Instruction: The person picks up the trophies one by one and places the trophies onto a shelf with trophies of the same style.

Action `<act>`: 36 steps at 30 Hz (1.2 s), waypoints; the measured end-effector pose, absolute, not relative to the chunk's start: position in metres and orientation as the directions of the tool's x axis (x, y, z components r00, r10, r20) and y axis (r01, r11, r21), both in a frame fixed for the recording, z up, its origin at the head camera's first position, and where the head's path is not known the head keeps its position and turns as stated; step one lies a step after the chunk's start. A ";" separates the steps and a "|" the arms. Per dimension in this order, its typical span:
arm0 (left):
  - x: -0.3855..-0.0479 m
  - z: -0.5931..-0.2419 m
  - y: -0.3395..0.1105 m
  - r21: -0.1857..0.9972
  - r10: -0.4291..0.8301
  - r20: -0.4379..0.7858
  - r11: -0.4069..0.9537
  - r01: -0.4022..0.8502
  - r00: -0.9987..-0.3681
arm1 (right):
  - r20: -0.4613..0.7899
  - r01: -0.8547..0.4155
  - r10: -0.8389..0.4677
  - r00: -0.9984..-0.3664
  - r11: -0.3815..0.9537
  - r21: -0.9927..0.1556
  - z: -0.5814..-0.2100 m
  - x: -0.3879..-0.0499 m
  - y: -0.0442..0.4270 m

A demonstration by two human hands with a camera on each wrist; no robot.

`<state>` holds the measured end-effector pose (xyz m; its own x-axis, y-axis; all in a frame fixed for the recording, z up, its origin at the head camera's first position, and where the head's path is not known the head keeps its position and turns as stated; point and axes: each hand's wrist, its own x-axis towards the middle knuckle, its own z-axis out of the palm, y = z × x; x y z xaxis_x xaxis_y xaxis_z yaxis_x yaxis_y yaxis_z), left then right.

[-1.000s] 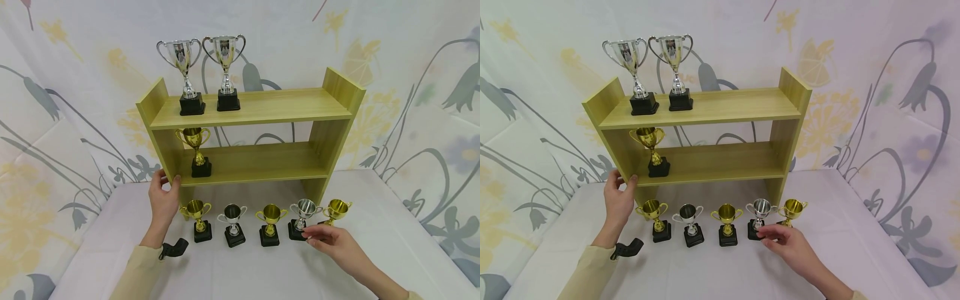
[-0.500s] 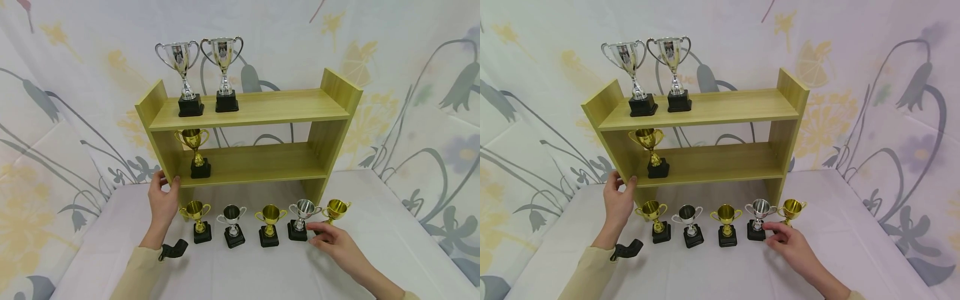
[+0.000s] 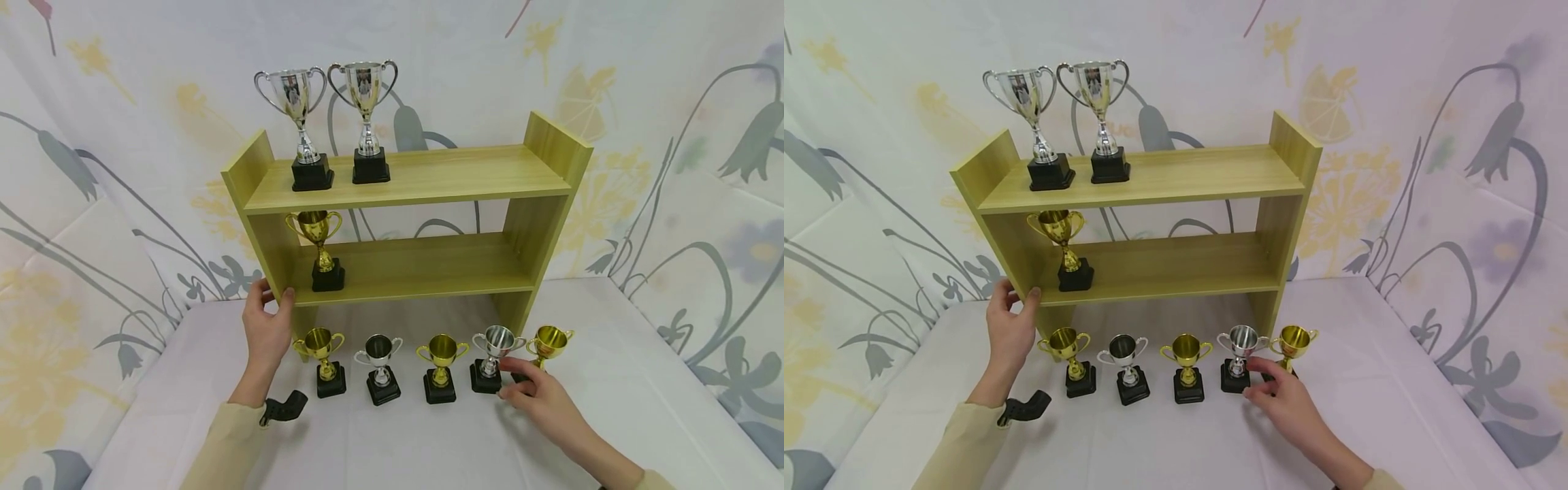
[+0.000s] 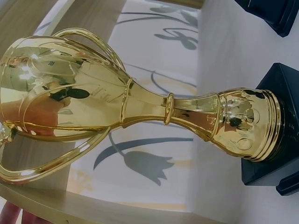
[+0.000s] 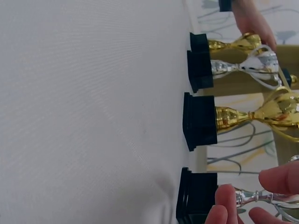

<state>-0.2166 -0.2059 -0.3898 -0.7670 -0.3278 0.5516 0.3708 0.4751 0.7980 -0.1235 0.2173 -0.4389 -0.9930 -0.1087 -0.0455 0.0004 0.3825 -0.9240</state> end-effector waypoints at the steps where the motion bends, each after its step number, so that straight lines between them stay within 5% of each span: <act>1: -0.217 -0.390 -0.206 0.798 -0.328 0.553 0.474 0.373 -0.766 | -0.053 0.009 -0.105 -0.993 0.382 -0.924 -0.439 -0.124 0.217; 17: -0.217 -0.391 -0.206 0.805 -0.333 0.542 0.469 0.363 -0.772 | -0.079 0.039 -0.085 -0.993 0.400 -0.916 -0.440 -0.138 0.211; 24: -0.217 -0.391 -0.206 0.804 -0.330 0.543 0.471 0.363 -0.772 | -0.121 0.104 -0.056 -0.991 0.252 -0.962 -0.440 -0.144 0.207; 36: -0.217 -0.392 -0.207 0.805 -0.328 0.543 0.466 0.368 -0.773 | -0.156 0.141 -0.038 -0.987 0.258 -0.956 -0.441 -0.151 0.204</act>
